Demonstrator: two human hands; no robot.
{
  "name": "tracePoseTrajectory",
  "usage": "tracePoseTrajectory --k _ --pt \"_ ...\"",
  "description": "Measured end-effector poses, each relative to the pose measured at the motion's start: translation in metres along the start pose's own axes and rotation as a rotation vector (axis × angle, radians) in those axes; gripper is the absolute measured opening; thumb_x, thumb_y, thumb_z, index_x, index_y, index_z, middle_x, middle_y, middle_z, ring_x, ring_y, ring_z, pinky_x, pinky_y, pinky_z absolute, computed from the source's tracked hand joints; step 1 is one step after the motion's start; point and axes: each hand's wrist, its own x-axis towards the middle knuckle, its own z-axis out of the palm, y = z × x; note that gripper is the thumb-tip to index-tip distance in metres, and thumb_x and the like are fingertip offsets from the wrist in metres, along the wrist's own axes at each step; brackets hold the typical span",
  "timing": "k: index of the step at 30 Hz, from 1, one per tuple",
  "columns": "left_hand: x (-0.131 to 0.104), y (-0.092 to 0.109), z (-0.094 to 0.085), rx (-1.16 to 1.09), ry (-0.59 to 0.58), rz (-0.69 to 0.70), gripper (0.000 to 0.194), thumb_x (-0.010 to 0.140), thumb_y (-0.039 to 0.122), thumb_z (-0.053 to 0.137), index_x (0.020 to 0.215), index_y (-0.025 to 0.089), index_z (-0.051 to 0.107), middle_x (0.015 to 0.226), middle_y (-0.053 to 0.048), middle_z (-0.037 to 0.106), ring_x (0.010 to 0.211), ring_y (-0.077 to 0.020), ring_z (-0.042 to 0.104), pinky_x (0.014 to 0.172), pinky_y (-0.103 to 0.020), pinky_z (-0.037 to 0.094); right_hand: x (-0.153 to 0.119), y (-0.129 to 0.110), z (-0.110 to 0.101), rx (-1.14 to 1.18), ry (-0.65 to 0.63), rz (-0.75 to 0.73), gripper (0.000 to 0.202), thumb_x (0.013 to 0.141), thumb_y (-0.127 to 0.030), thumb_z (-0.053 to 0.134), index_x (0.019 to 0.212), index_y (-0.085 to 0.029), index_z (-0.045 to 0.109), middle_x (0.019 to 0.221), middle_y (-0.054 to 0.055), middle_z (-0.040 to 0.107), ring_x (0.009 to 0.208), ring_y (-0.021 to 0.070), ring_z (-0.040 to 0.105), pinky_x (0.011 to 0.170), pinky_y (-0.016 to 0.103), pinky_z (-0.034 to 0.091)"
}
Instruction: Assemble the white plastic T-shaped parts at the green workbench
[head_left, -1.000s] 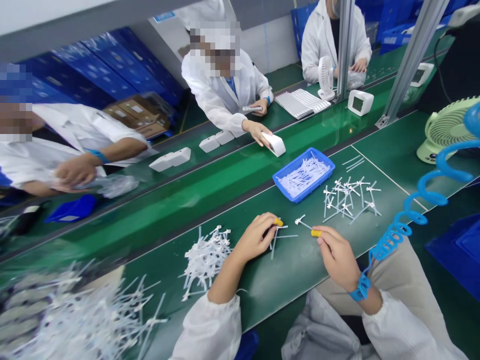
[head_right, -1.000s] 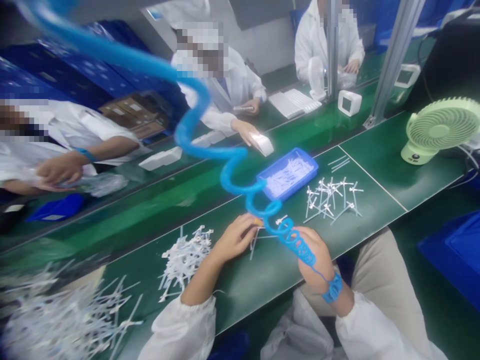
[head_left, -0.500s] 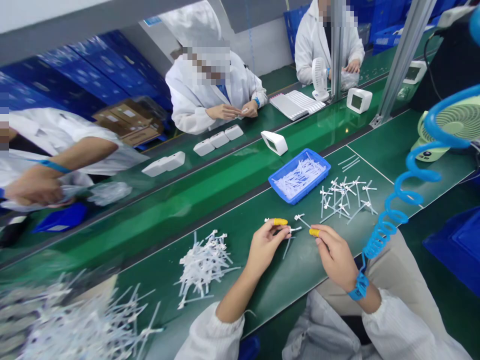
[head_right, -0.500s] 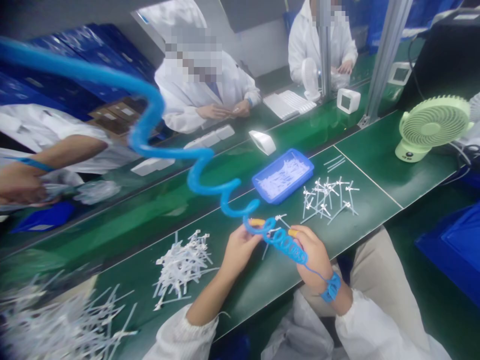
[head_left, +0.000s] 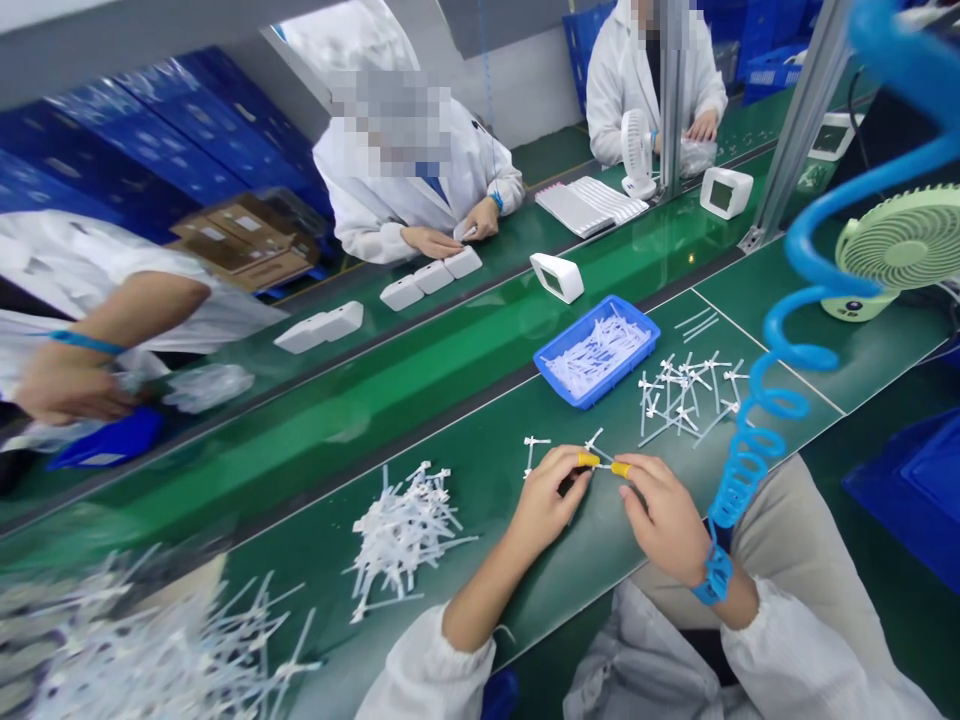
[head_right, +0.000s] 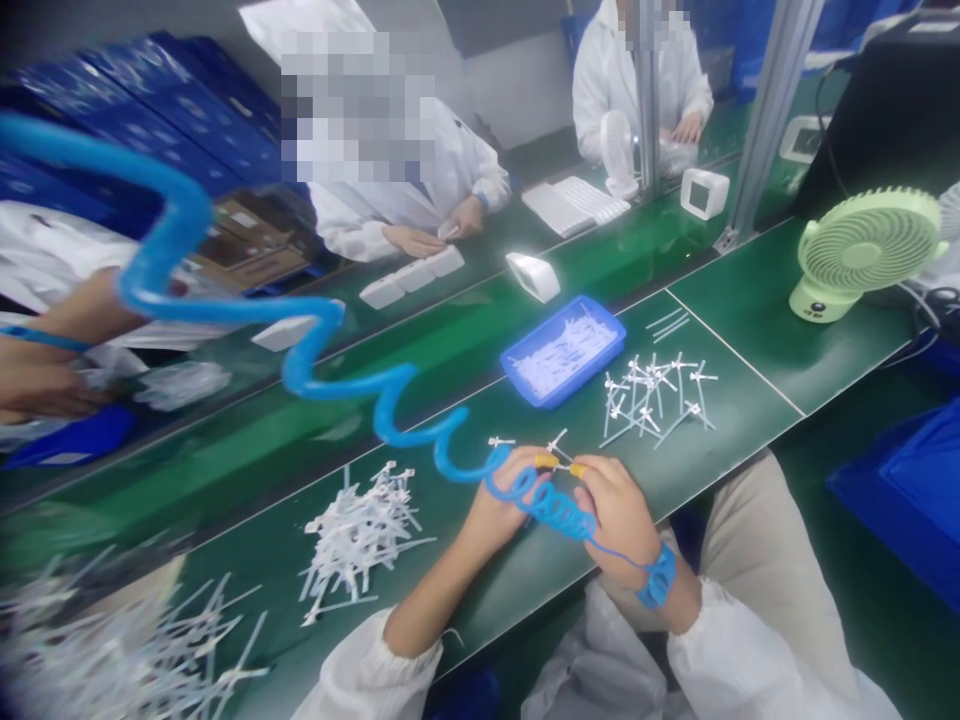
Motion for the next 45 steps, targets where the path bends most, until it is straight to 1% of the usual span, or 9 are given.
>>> tracePoseTrajectory --k 9,18,21,24,27,30,34,40,45 --pt "-0.002 -0.005 0.001 0.024 0.025 -0.086 0.016 0.105 0.033 0.065 0.107 0.022 0.076 0.103 -0.008 0.076 0.091 -0.023 0.071 0.081 -0.034 0.06 -0.002 0.002 0.007 -0.004 0.072 0.031 0.035 0.104 -0.016 0.052 0.133 -0.024 0.071 0.139 0.012 0.072 0.132 0.0307 0.067 0.114 0.054 0.058" --pt "-0.004 -0.008 0.007 0.071 0.023 -0.081 0.014 0.106 0.032 0.062 0.111 0.022 0.071 0.091 -0.003 0.068 0.076 -0.018 0.063 0.07 -0.028 0.051 -0.002 0.0 -0.001 0.011 -0.055 -0.092 0.031 0.106 -0.014 0.051 0.128 -0.021 0.072 0.133 0.012 0.074 0.123 0.0297 0.067 0.109 0.053 0.06" --pt "-0.003 -0.003 0.005 0.078 0.045 -0.039 0.017 0.106 0.026 0.058 0.118 0.023 0.069 0.095 -0.003 0.065 0.077 -0.0176 0.061 0.071 -0.028 0.051 -0.002 -0.002 0.0 -0.015 -0.063 -0.102 0.032 0.104 -0.012 0.052 0.127 -0.02 0.072 0.132 0.012 0.074 0.121 0.0308 0.067 0.107 0.054 0.06" --pt "-0.004 0.002 0.003 0.1 0.031 -0.011 0.029 0.104 0.018 0.052 0.128 0.023 0.066 0.108 -0.006 0.063 0.077 -0.0165 0.06 0.07 -0.029 0.053 -0.001 -0.003 0.001 -0.048 -0.063 -0.108 0.037 0.101 -0.007 0.05 0.128 -0.02 0.072 0.131 0.013 0.074 0.12 0.0315 0.066 0.107 0.055 0.06" --pt "-0.004 0.003 0.002 0.126 -0.011 0.013 0.028 0.103 0.015 0.051 0.126 0.023 0.066 0.119 -0.008 0.062 0.086 -0.0175 0.065 0.074 -0.029 0.056 0.0 -0.004 0.003 -0.086 -0.059 -0.112 0.045 0.098 -0.002 0.047 0.13 -0.019 0.072 0.133 0.013 0.073 0.12 0.0321 0.065 0.108 0.056 0.06" --pt "-0.003 0.003 0.002 0.158 -0.022 0.052 0.019 0.105 0.016 0.055 0.118 0.022 0.068 0.115 -0.008 0.064 0.098 -0.0203 0.069 0.083 -0.03 0.058 0.0 -0.003 0.005 -0.115 -0.041 -0.119 0.05 0.095 0.001 0.046 0.133 -0.017 0.071 0.136 0.015 0.071 0.121 0.033 0.064 0.109 0.057 0.06" --pt "-0.001 0.005 0.002 0.167 -0.027 0.092 0.016 0.107 0.016 0.055 0.115 0.022 0.068 0.11 -0.006 0.067 0.101 -0.0198 0.07 0.088 -0.03 0.058 0.0 0.0 0.007 -0.143 -0.03 -0.101 0.051 0.094 0.003 0.044 0.134 -0.015 0.071 0.138 0.018 0.069 0.125 0.0329 0.063 0.112 0.057 0.058" --pt "-0.001 0.007 0.002 0.152 -0.001 0.044 0.015 0.108 0.021 0.056 0.117 0.022 0.068 0.104 -0.005 0.068 0.082 -0.0166 0.064 0.074 -0.027 0.056 0.001 0.001 0.008 -0.149 -0.029 -0.097 0.05 0.094 0.004 0.044 0.13 -0.016 0.073 0.138 0.017 0.069 0.124 0.0323 0.063 0.113 0.057 0.057" --pt "-0.002 0.002 0.005 0.176 0.021 0.005 0.016 0.106 0.021 0.055 0.118 0.021 0.067 0.103 -0.006 0.067 0.081 -0.0178 0.064 0.073 -0.029 0.056 0.001 0.003 0.008 -0.123 -0.023 -0.105 0.044 0.099 0.001 0.043 0.126 -0.016 0.073 0.135 0.015 0.071 0.12 0.0308 0.064 0.109 0.053 0.059"
